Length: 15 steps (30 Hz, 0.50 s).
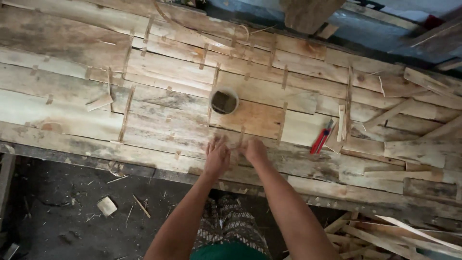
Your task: Fitting and trimming small wood scraps to create or repair a surface using a utility knife.
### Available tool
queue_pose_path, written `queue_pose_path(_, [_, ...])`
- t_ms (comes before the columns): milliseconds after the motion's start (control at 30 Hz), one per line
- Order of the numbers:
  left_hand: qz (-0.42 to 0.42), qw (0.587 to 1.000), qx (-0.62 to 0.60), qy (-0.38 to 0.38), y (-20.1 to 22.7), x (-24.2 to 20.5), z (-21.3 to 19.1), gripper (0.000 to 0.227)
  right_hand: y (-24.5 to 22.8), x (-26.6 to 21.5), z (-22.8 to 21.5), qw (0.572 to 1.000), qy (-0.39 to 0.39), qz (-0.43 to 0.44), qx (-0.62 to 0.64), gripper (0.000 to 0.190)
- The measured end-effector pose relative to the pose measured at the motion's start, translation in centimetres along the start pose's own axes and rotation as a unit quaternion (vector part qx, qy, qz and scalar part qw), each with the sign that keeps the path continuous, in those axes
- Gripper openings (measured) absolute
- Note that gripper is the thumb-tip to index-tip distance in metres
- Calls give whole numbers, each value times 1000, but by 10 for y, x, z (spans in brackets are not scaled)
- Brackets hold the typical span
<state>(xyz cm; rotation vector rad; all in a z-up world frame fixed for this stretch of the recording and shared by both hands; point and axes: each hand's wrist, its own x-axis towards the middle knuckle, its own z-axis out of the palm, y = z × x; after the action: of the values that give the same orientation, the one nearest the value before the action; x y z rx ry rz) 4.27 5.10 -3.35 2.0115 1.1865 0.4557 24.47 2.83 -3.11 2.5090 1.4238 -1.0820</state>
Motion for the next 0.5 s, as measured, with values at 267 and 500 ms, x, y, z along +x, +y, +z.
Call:
queue_pose_path(267, [6, 1000, 3, -2, -22, -1, 21, 23, -5, 7, -27, 996, -28, 46, 67, 70])
queue_pose_path(500, [-6, 1000, -18, 13, -9, -10, 12, 20, -6, 12, -31, 998, -27, 55, 23, 80])
